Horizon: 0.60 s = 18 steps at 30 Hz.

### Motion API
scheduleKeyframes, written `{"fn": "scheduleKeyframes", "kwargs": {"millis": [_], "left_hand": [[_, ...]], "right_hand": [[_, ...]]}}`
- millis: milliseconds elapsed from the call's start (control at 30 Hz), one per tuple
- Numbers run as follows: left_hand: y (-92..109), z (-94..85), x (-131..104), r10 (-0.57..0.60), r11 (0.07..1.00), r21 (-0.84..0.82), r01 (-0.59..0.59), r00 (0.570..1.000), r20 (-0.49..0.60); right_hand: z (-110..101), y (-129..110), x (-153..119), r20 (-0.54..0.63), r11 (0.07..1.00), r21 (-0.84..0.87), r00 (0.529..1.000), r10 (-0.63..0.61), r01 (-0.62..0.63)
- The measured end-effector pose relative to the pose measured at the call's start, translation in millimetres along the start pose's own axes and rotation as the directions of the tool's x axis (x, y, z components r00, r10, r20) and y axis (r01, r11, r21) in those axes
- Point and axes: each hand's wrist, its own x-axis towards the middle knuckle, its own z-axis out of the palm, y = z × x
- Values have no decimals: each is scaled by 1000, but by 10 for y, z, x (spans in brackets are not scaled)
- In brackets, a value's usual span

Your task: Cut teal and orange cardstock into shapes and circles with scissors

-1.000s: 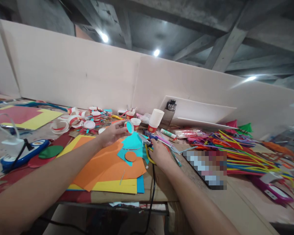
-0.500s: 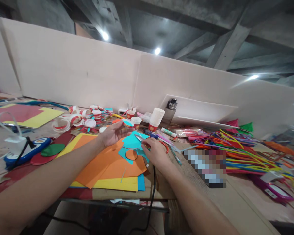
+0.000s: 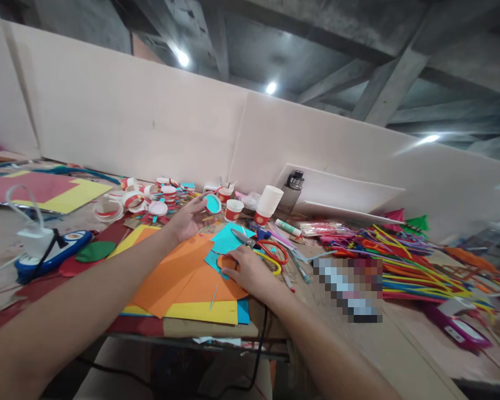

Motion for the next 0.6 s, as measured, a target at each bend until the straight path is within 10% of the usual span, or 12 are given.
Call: {"fn": "scheduleKeyframes", "kwargs": {"millis": [267, 433, 600], "left_hand": [[-106, 55, -13, -127, 990, -49, 132, 988, 90], [-215, 166, -74, -195, 979, -37, 202, 970, 144], [-294, 236, -107, -173, 983, -31, 182, 968, 182]], "right_hand": [[-236, 44, 93, -257, 976, 185, 952, 165, -119], [-336, 59, 230, -308, 697, 715, 870, 384, -55], [-298, -63, 413, -327, 603, 797, 861, 389, 31]]}}
